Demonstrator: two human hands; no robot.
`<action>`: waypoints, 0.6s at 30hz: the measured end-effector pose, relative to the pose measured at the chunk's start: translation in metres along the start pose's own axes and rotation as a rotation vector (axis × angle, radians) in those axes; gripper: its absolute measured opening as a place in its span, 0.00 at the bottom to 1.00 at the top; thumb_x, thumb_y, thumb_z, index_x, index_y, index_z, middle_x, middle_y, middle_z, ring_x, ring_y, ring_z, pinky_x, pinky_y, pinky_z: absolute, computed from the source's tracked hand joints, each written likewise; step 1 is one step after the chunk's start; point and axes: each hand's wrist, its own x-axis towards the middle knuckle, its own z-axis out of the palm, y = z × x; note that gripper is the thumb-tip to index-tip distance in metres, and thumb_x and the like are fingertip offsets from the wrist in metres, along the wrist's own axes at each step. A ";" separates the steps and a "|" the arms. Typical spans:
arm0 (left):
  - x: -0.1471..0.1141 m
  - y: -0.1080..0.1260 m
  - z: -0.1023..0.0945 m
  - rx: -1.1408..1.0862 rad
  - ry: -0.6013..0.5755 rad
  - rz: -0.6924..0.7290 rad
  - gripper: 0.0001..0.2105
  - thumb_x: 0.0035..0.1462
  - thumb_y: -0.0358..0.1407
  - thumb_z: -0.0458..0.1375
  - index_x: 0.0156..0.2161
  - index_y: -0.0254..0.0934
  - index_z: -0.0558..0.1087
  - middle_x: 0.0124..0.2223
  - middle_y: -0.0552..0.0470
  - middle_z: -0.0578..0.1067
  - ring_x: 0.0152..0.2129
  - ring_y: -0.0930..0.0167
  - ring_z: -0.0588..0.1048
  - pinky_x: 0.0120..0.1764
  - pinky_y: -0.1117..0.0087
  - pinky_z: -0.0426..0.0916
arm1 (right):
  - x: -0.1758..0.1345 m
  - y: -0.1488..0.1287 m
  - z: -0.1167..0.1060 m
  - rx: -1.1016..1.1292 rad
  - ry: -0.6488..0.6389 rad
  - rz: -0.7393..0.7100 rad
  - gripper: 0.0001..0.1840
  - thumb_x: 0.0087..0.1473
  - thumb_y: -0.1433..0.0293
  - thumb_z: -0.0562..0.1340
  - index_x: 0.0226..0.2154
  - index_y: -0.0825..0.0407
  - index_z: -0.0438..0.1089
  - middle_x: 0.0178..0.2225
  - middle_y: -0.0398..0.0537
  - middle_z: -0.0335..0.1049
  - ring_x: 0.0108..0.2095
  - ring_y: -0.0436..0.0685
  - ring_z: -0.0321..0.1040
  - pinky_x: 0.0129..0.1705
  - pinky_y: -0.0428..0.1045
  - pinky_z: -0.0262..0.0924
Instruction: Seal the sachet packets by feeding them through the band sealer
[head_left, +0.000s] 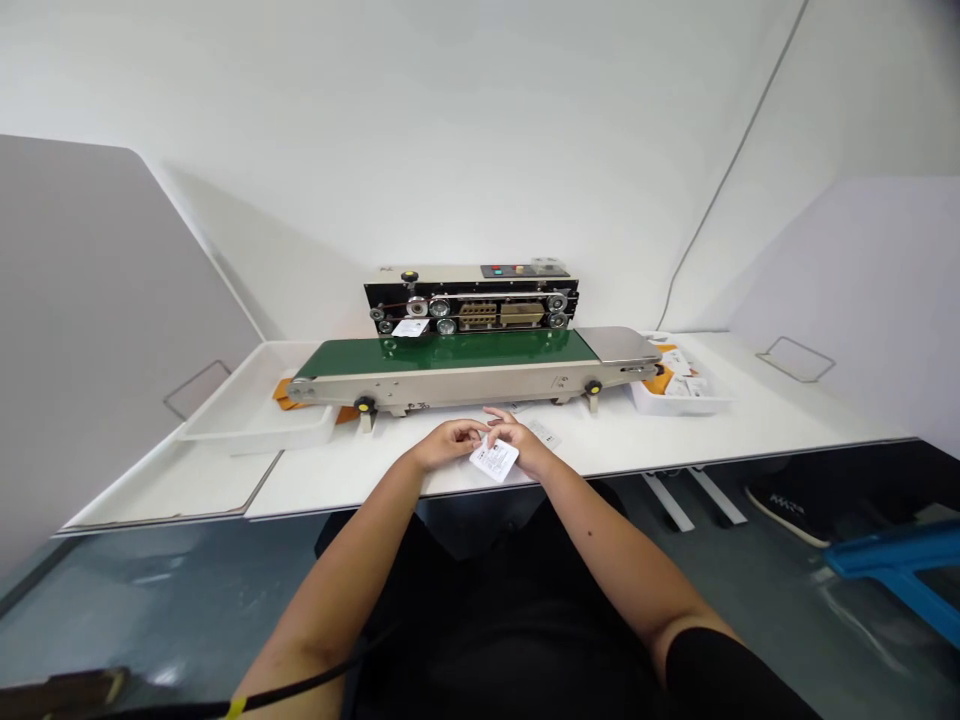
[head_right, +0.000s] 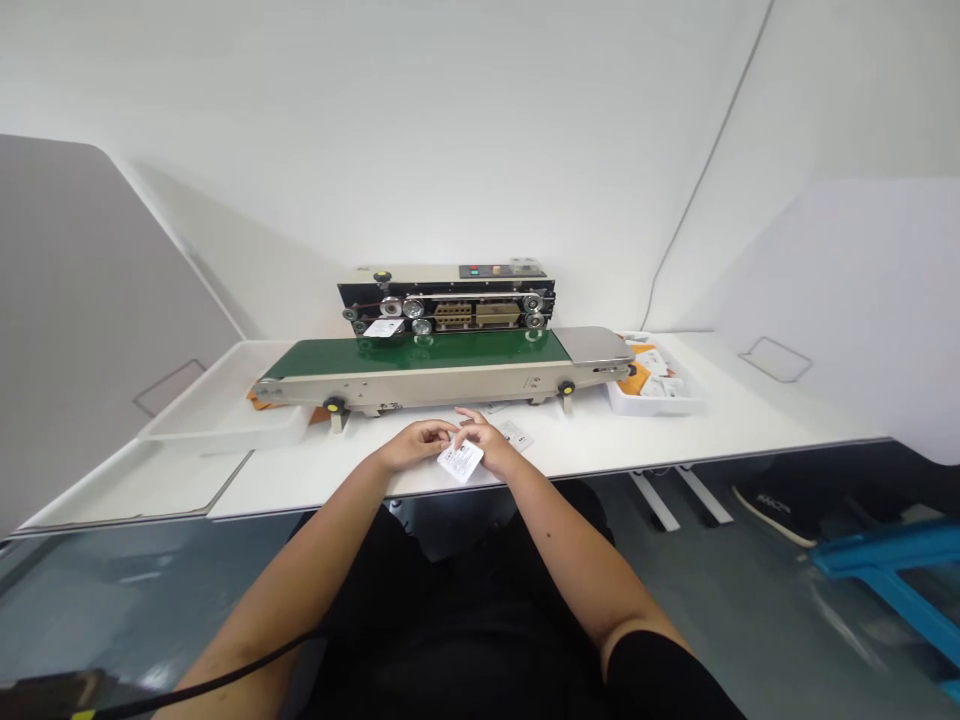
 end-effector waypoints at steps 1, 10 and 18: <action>0.000 0.000 0.000 0.005 -0.006 -0.009 0.22 0.57 0.45 0.64 0.53 0.34 0.74 0.34 0.50 0.74 0.31 0.71 0.72 0.35 0.72 0.66 | 0.000 0.001 -0.002 0.068 0.030 0.023 0.07 0.41 0.65 0.71 0.23 0.50 0.74 0.65 0.45 0.53 0.62 0.66 0.55 0.53 0.56 0.64; -0.002 0.006 0.005 -0.055 -0.029 0.001 0.28 0.52 0.42 0.69 0.56 0.36 0.70 0.39 0.47 0.77 0.35 0.69 0.75 0.36 0.71 0.68 | 0.003 -0.001 0.003 0.099 -0.054 0.095 0.13 0.38 0.62 0.74 0.24 0.52 0.75 0.64 0.48 0.55 0.52 0.63 0.67 0.45 0.51 0.67; 0.003 -0.006 0.001 -0.069 0.260 -0.012 0.20 0.52 0.45 0.67 0.44 0.37 0.67 0.25 0.59 0.71 0.16 0.77 0.69 0.20 0.77 0.59 | -0.002 0.015 -0.009 0.089 0.277 0.070 0.25 0.56 0.48 0.58 0.44 0.48 0.73 0.37 0.47 0.72 0.33 0.55 0.69 0.33 0.48 0.63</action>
